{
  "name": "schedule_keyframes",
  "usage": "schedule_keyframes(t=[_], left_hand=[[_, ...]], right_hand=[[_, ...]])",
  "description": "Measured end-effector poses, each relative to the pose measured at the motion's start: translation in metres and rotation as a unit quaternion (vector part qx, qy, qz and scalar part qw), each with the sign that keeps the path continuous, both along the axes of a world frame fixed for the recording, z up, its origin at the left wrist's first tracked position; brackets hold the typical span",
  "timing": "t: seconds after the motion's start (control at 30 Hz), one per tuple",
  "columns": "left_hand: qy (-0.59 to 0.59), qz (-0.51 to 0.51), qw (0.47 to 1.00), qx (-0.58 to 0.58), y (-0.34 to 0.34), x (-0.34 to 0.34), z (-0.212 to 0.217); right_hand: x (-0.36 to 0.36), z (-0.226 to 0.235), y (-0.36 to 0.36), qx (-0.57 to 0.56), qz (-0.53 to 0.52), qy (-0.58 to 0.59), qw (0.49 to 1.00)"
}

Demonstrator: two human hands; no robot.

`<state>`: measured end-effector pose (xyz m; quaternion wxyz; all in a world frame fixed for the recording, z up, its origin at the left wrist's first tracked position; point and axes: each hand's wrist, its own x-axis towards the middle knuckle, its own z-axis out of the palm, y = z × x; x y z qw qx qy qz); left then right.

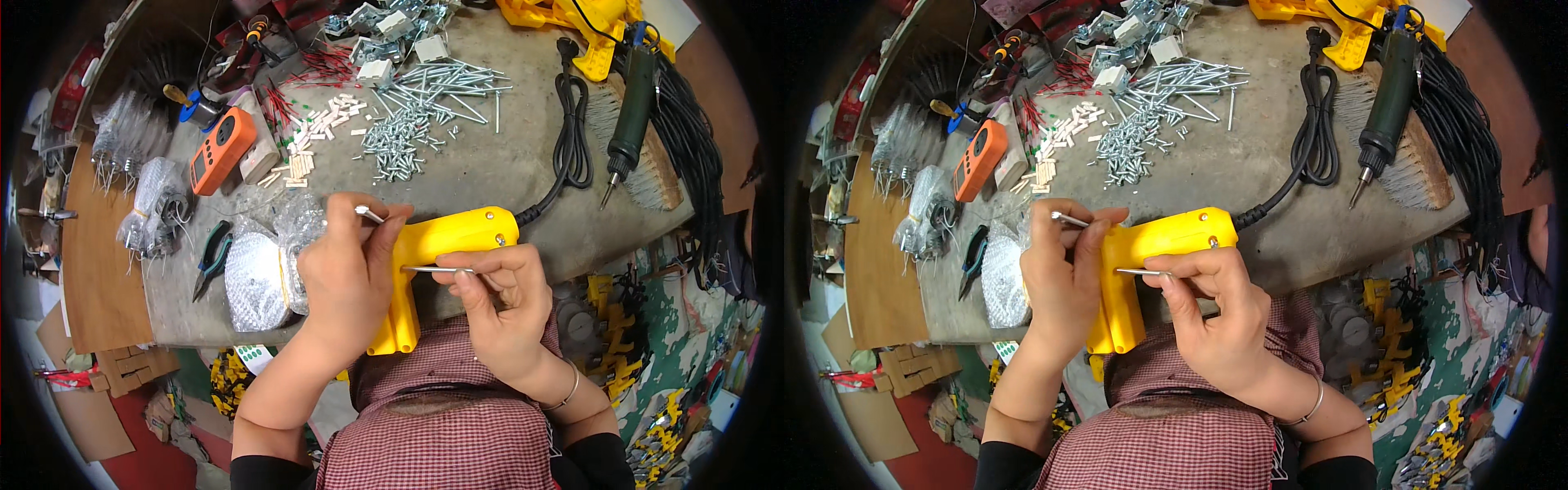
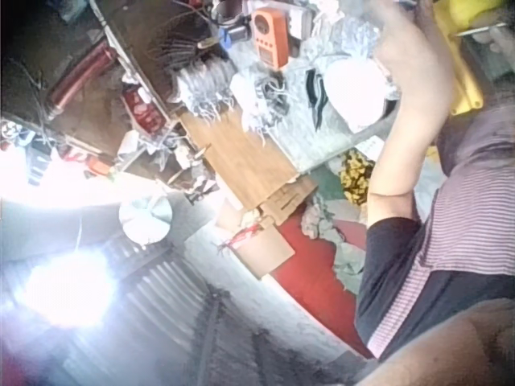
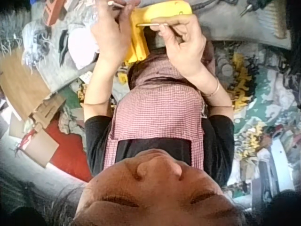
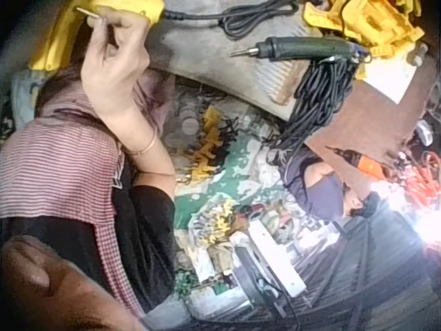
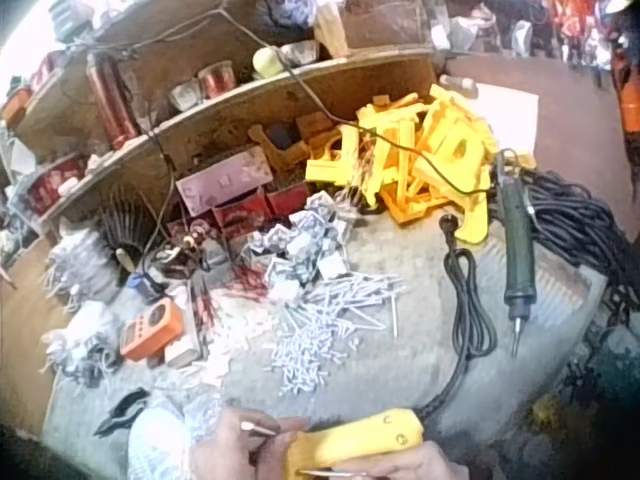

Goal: Soldering internal wires and assembling the plastic housing of a yellow handheld electronic tool using an electric screwdriver.

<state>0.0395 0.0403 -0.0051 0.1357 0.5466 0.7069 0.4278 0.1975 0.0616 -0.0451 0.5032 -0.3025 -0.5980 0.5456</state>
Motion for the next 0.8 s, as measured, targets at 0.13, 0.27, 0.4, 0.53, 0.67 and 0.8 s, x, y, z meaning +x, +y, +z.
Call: schedule_keyframes(t=[0.13,0.27,0.4,0.53,0.67,0.8], left_hand=[[0.256,-0.047,0.965,-0.037,0.009,0.004,0.005],[0.381,-0.107,0.917,-0.053,0.016,0.005,0.012],[0.371,-0.157,0.915,-0.012,0.020,-0.002,0.009],[0.271,-0.151,0.950,-0.046,0.022,0.002,0.008],[0.289,-0.156,0.942,-0.068,0.024,0.003,0.016],[0.245,-0.158,0.954,-0.076,0.022,0.004,0.011]], right_hand=[[-0.004,-0.002,0.000,-0.076,0.001,0.010,0.997],[-0.008,-0.001,0.002,-0.130,-0.004,-0.020,0.991],[-0.004,-0.001,-0.013,-0.083,0.032,-0.089,0.992],[0.014,0.022,-0.017,-0.223,0.311,-0.072,0.921],[0.043,0.021,0.013,0.072,0.245,-0.182,0.950],[0.059,0.038,0.067,0.298,-0.060,-0.341,0.889]])
